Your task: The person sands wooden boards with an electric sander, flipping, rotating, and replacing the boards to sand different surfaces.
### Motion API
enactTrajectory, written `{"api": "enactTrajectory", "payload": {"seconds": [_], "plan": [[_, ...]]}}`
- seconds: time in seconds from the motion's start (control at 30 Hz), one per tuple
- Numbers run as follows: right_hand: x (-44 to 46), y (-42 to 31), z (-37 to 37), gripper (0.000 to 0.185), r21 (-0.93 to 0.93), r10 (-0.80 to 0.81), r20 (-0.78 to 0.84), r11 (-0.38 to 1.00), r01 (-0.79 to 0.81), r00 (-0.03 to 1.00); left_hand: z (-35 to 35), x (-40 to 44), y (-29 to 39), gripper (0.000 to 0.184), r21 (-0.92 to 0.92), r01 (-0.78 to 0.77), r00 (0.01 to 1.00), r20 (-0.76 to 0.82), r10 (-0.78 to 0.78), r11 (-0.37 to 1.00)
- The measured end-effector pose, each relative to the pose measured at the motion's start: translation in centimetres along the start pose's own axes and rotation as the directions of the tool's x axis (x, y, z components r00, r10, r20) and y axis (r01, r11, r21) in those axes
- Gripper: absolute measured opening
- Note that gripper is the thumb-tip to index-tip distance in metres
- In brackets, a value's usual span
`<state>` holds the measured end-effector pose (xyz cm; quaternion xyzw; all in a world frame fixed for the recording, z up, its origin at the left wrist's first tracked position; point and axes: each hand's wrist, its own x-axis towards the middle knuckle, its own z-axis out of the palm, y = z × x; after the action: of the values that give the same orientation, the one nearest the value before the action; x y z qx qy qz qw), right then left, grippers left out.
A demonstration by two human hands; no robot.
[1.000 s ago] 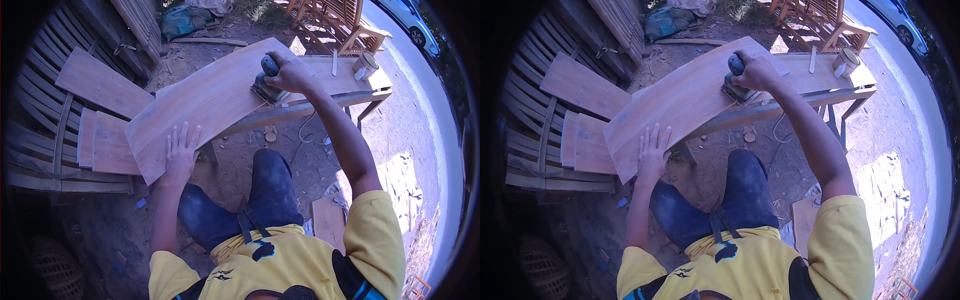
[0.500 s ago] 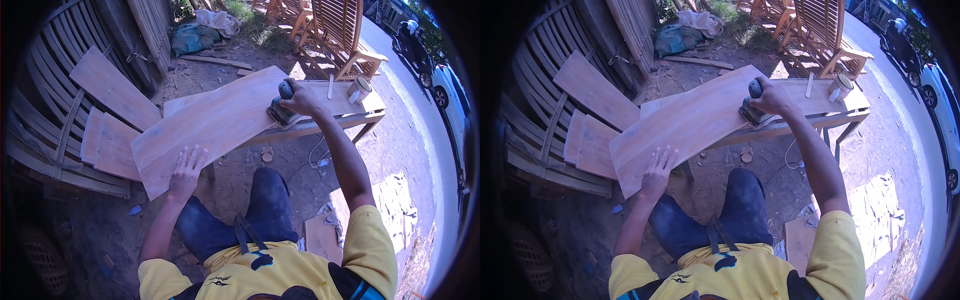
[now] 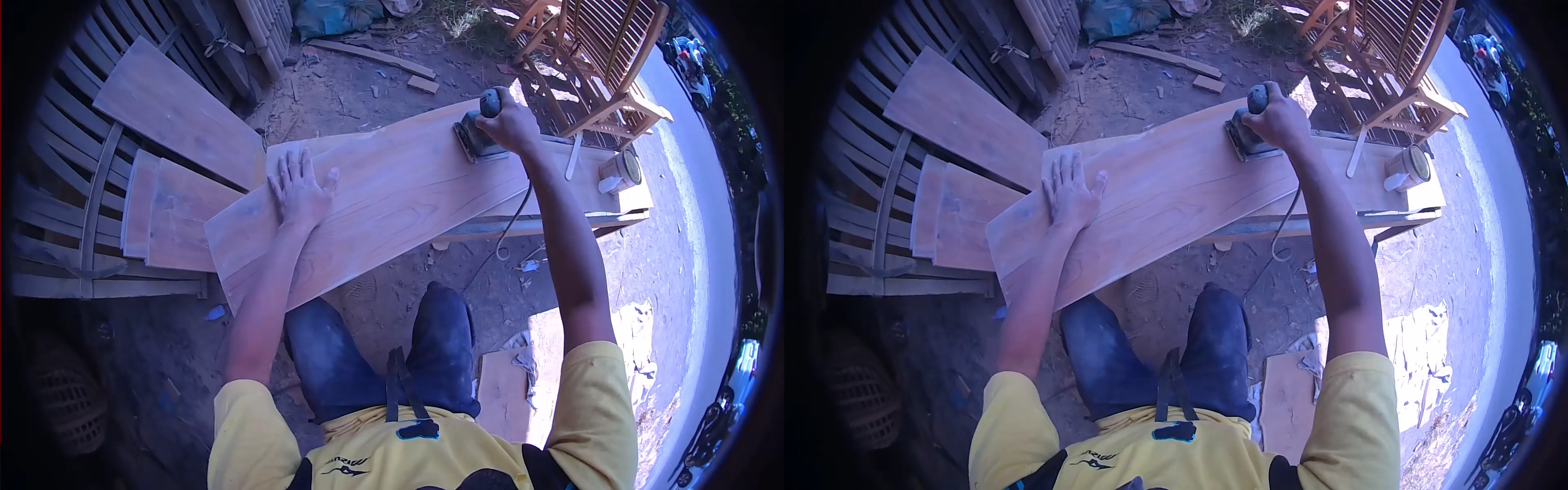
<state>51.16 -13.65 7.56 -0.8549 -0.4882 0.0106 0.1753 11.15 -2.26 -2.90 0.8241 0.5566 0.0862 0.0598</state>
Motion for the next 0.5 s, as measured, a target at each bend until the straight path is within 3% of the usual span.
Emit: {"api": "enactTrajectory", "payload": {"seconds": [0.13,0.2,0.27,0.37,0.47,0.5], "plan": [[6.2,2.2,0.3,0.080,-0.044,0.180,-0.044,0.982,-0.182,0.983,0.6,0.3,0.6,0.077,0.024,0.034,0.997,-0.069,-0.032,0.999],[7.5,0.5,0.4,0.081,-0.054,0.203,0.055,0.978,-0.200,0.978,0.6,0.3,0.4,0.073,0.019,0.034,0.998,-0.062,-0.032,0.999],[6.8,-3.9,0.7,0.082,-0.027,0.154,0.088,0.988,-0.153,0.984,0.4,0.6,0.6,0.070,0.004,0.036,0.997,-0.064,-0.035,0.999],[4.3,-10.3,3.4,0.083,0.125,-0.050,0.022,0.991,0.047,0.998,-0.3,0.4,0.6,0.065,-0.018,0.023,0.998,-0.064,-0.024,1.000],[1.4,-17.8,4.5,0.091,0.281,-0.071,0.206,0.960,0.010,0.976,-0.4,0.6,0.7,0.064,0.017,0.030,0.999,-0.022,-0.029,0.999],[0.5,-20.4,4.2,0.092,0.245,-0.086,0.275,0.969,0.017,0.958,-0.1,0.6,0.4,0.065,-0.019,0.047,0.998,-0.041,-0.047,0.999]]}}
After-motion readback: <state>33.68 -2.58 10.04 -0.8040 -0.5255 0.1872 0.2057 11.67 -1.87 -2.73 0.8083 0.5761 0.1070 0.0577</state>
